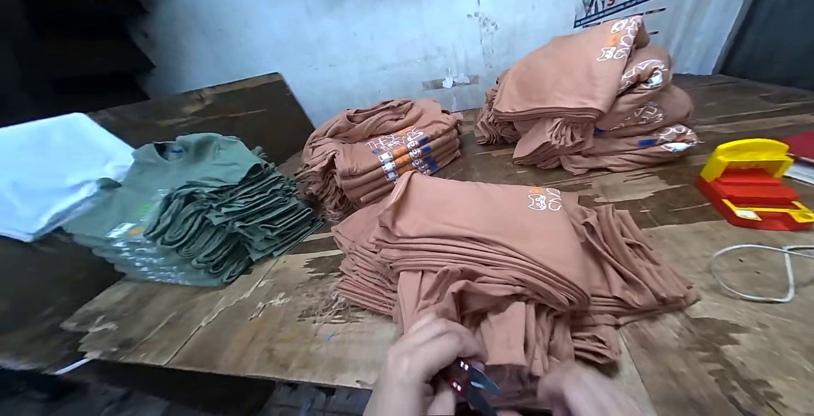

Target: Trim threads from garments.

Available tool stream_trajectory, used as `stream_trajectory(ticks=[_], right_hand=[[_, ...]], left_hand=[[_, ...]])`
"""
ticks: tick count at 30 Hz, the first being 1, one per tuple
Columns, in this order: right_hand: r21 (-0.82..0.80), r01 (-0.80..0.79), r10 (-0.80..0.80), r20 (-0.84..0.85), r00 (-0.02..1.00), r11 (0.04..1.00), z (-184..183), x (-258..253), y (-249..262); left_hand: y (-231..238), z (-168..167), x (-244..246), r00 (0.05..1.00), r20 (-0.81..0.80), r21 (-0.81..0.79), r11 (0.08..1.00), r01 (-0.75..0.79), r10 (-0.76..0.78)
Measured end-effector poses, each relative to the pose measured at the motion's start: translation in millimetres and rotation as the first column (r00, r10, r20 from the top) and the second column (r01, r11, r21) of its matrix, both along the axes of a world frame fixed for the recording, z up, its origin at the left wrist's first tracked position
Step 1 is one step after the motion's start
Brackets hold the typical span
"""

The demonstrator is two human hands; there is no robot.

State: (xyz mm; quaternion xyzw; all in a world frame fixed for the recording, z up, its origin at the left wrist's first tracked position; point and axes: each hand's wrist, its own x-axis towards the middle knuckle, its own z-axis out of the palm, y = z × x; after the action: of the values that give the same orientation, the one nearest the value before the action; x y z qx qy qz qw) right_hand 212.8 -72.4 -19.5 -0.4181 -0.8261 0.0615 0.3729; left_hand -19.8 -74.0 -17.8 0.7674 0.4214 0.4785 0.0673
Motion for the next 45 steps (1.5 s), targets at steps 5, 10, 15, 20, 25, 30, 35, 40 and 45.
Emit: stream_trajectory(ticks=[5, 10, 15, 20, 25, 30, 35, 40, 45], right_hand=[[0.210, -0.071, 0.112, -0.192, 0.975, 0.975, 6.8, -11.3, 30.8], [-0.024, -0.094, 0.092, -0.070, 0.993, 0.995, 7.3, 38.4, 14.9], [-0.172, 0.132, -0.152, -0.108, 0.983, 0.976, 2.6, 27.0, 14.8], [-0.169, -0.027, -0.060, -0.489, 0.870, 0.985, -15.4, 1.9, 22.6], [-0.141, -0.053, -0.047, -0.623, 0.780, 0.989, -21.4, 3.9, 26.2], [0.049, -0.041, 0.062, -0.608, 0.792, 0.998, -23.5, -4.9, 29.1], [0.075, -0.093, 0.117, -0.454, 0.883, 0.993, -38.6, 15.4, 28.1], [0.192, -0.067, 0.141, -0.400, 0.906, 0.979, -38.6, 1.0, 29.2], [0.114, -0.271, 0.252, -0.795, 0.552, 0.956, -15.3, -38.2, 59.4]], left_hand=[[-2.4, 15.4, 2.0, 0.997, -0.053, 0.022, 0.998, 0.058, -0.057], [-9.5, -0.5, 4.8, 0.997, -0.072, -0.094, 0.995, -0.043, 0.036], [-9.0, 7.0, 33.0, 0.967, -0.077, 0.066, 0.969, -0.239, 0.244], [-3.0, 12.1, 50.3, 0.887, -0.265, 0.232, 0.918, -0.321, 0.377], [-8.9, 21.5, 57.8, 0.828, -0.348, 0.293, 0.890, -0.351, 0.441], [2.9, 17.7, 68.4, 0.809, -0.379, 0.355, 0.878, -0.322, 0.450], [-6.9, 15.9, 52.7, 0.895, -0.309, 0.100, 0.947, -0.305, 0.321], [-7.0, 0.3, 36.5, 0.950, -0.182, 0.025, 0.967, -0.253, 0.253], [14.5, 16.8, 30.7, 0.981, 0.069, -0.069, 0.981, -0.179, 0.184]])
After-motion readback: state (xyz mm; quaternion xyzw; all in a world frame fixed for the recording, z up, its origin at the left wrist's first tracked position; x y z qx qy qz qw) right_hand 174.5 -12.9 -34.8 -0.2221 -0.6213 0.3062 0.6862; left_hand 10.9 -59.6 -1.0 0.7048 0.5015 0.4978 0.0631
